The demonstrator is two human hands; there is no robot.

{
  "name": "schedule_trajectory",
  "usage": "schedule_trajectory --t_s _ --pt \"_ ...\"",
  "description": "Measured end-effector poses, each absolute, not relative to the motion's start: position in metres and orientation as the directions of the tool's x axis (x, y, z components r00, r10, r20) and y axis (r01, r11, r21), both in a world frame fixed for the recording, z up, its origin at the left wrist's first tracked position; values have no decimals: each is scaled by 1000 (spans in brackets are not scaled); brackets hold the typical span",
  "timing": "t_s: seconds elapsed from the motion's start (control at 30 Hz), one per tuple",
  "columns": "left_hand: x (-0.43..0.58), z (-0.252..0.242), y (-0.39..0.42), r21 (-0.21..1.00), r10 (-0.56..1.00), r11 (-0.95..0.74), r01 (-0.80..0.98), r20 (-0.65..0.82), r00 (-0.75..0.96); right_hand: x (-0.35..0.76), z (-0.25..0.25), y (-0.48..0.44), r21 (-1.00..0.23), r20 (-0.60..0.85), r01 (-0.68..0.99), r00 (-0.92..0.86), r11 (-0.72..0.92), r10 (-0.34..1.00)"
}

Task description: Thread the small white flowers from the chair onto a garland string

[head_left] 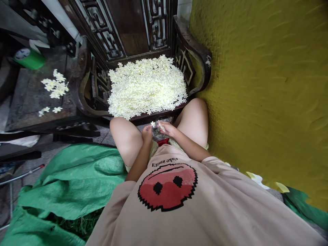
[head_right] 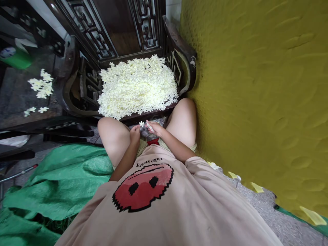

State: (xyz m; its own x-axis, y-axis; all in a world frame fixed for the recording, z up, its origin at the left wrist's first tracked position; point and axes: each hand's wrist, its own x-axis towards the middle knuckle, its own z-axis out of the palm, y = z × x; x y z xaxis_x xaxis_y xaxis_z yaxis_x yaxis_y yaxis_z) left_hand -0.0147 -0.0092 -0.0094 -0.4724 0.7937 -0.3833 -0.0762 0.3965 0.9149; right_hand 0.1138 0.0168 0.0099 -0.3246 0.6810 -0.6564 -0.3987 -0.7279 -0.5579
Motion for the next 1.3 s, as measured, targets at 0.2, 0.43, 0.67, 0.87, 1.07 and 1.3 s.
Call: schedule_trajectory --t_s 0.2,0.43,0.67,0.87,1.07,1.3 --pt "-14 -13 -10 915 802 403 -26 -367 -471 113 1 18 -646 -670 -233 -282 -727 686" --pt "-13 -14 -9 916 807 400 9 -348 -477 109 -3 15 -899 -432 -51 -56 -434 900" --pt "-12 -7 -10 917 822 399 22 -347 -452 110 -3 14 -795 -582 -88 -167 -600 796" --pt "-10 1 -11 896 819 433 96 -347 -457 111 -5 12 -966 -143 230 -99 -117 985" --pt "-12 -1 -11 914 843 406 -18 -382 -378 111 -8 9 -920 -56 391 -211 32 976" --pt "-17 -1 -8 801 801 490 -345 -569 -184 112 -12 17 -989 -86 132 -182 -62 980"
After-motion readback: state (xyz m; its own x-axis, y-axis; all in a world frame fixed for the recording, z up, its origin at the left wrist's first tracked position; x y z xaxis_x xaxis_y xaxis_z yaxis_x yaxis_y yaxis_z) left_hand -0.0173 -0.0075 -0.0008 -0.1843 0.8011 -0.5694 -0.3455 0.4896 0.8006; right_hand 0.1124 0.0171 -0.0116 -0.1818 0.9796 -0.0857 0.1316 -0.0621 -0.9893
